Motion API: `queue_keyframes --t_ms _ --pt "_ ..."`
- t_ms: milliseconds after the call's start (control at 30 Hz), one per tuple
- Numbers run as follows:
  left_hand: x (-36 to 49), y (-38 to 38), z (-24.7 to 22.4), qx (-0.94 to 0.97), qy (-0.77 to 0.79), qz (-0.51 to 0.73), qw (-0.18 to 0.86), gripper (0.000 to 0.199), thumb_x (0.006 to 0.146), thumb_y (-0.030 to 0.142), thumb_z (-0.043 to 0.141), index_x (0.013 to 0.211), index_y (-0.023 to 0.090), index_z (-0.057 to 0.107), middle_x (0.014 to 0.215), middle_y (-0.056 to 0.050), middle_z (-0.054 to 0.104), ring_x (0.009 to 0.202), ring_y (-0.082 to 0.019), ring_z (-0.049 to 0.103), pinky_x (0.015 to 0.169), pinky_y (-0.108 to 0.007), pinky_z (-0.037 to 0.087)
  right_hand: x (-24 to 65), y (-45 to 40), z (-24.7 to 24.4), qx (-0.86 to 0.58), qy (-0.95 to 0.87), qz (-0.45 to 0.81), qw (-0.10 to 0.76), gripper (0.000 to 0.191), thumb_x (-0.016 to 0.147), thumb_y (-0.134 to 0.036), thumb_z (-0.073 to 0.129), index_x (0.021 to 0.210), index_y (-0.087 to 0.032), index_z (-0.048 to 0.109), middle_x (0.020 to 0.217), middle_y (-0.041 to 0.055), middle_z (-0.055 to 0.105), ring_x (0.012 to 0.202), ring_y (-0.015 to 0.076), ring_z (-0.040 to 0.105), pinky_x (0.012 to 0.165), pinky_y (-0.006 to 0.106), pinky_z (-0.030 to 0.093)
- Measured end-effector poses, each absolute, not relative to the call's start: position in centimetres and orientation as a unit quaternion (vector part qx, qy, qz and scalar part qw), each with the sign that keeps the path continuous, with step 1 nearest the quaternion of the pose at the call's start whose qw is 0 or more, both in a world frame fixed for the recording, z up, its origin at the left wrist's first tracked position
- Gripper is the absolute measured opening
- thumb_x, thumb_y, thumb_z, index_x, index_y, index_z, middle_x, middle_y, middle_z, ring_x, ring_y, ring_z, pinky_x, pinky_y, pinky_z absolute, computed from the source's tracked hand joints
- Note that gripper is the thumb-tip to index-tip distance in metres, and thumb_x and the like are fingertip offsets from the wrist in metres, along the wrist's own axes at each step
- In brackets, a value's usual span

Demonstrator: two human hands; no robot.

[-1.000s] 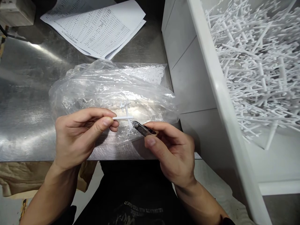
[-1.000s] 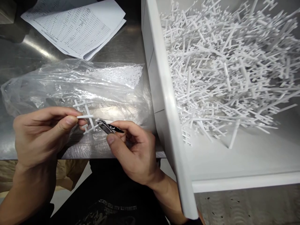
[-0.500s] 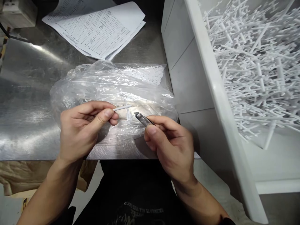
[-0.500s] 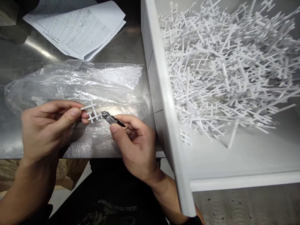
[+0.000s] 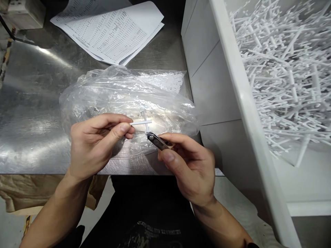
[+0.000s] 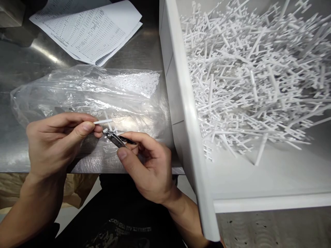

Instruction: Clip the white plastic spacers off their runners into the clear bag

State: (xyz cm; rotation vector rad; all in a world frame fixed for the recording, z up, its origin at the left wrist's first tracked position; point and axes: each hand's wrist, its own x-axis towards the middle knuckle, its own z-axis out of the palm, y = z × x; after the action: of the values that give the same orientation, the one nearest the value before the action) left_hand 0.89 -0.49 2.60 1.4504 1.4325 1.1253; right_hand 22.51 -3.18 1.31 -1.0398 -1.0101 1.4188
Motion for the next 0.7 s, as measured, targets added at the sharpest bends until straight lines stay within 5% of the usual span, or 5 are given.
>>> queue_keyframes --t_ms 267,700 --pt "1.2 -0.2 1.9 0.613 0.564 0.452 0.321 0.005 0.103 0.027 0.084 0.107 0.027 0.087 0.088 0.002 0.085 0.075 -0.014 0.082 0.071 -0.027 0.071 22.2 -2.8 0.9 -0.432 -0.428 0.576 0.546 0.008 0.102 -0.021 0.081 0.108 -0.025 0.086 0.068 -0.0058 0.071 0.051 0.0061 0.054 0.048 0.019 0.044" --pt "1.7 -1.2 2.3 0.622 0.545 0.494 0.268 0.013 0.106 0.015 0.076 0.106 0.025 0.085 0.086 0.004 0.083 0.073 -0.011 0.079 0.067 -0.023 0.068 22.9 -3.4 -0.3 -0.426 -0.424 0.553 0.577 0.015 0.099 -0.025 0.083 0.113 -0.027 0.087 0.066 -0.0053 0.068 0.054 0.0106 0.056 0.052 0.023 0.047"
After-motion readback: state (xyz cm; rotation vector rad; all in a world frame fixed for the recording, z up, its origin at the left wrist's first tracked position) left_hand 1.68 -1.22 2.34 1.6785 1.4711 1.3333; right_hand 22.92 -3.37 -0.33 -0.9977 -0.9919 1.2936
